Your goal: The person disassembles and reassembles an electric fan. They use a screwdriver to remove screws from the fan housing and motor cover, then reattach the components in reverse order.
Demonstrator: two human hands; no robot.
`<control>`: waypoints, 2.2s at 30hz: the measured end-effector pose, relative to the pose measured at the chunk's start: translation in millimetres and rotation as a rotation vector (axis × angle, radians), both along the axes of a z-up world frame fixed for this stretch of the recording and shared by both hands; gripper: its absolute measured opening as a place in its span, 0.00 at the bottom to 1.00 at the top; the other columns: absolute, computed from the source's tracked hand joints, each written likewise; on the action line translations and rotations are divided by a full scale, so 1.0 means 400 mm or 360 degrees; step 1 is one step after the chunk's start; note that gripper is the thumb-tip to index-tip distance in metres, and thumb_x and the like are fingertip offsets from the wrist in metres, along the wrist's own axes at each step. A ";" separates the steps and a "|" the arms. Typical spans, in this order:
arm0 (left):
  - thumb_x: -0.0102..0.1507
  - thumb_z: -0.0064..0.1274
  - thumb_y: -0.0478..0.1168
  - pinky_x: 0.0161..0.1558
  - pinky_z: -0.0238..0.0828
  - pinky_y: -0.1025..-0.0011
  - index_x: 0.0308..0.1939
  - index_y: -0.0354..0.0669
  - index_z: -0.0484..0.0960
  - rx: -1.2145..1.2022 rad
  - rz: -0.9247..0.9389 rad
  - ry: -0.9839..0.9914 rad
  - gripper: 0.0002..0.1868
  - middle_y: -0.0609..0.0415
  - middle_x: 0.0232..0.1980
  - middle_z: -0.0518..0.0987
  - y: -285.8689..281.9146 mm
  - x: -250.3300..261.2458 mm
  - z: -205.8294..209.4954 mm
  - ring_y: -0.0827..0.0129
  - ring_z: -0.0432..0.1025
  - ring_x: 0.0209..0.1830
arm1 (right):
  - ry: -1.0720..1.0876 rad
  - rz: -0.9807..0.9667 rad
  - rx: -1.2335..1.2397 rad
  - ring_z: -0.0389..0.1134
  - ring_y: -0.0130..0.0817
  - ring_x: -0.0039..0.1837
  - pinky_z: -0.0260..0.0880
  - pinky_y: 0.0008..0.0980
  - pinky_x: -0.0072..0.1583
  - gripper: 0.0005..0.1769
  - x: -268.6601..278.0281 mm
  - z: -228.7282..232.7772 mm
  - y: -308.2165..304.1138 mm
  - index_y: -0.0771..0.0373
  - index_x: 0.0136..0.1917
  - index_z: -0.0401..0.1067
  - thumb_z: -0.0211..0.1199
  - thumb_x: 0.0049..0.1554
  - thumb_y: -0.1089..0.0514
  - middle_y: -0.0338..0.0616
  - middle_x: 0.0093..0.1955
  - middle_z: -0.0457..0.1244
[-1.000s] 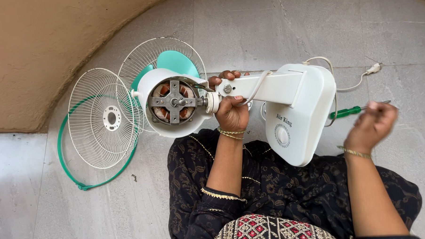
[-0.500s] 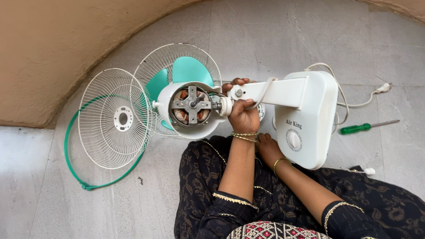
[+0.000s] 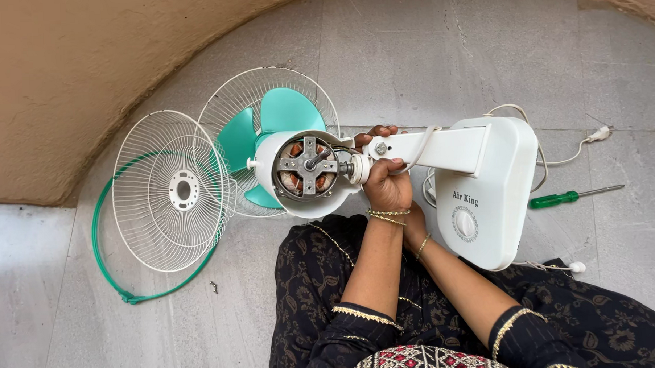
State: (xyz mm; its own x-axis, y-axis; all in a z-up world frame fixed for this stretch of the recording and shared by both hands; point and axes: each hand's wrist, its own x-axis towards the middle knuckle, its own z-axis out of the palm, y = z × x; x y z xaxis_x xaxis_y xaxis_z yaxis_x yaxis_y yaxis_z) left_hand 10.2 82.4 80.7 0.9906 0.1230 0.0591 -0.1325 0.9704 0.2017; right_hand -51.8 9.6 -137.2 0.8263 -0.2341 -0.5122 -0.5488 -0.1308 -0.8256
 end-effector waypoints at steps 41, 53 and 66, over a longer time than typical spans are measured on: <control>0.45 0.39 0.19 0.67 0.67 0.50 0.49 0.53 0.76 -0.0194 -0.0579 0.0771 0.33 0.52 0.51 0.79 -0.277 0.001 -0.257 0.56 0.72 0.60 | 0.0776 -0.0590 -0.0780 0.55 0.38 0.34 0.55 0.36 0.35 0.31 -0.444 0.290 -1.024 0.67 0.45 0.66 0.62 0.62 0.34 0.46 0.34 0.56; 0.44 0.39 0.19 0.67 0.67 0.53 0.49 0.54 0.74 -0.0315 -0.0429 0.0983 0.33 0.53 0.49 0.80 -0.284 0.011 -0.314 0.57 0.74 0.57 | 0.0059 0.0053 -0.1233 0.73 0.54 0.58 0.74 0.50 0.56 0.48 -0.307 0.678 -0.499 0.65 0.72 0.66 0.61 0.52 0.28 0.64 0.56 0.69; 0.47 0.39 0.19 0.69 0.67 0.57 0.54 0.52 0.71 -0.0228 -0.0358 0.0863 0.35 0.50 0.54 0.80 -0.294 0.004 -0.407 0.57 0.74 0.61 | 0.0179 0.0109 -0.1140 0.76 0.52 0.52 0.74 0.43 0.56 0.39 -0.327 0.560 -0.472 0.68 0.64 0.73 0.71 0.45 0.43 0.62 0.52 0.72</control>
State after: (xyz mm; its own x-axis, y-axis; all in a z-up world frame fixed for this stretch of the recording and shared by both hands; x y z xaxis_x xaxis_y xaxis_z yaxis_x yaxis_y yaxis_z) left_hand 11.8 -35.4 -82.0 0.8774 -0.1239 -0.4635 0.1646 0.9852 0.0482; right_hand -182.7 -179.2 87.0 0.8024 -0.4937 -0.3353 -0.5967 -0.6550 -0.4636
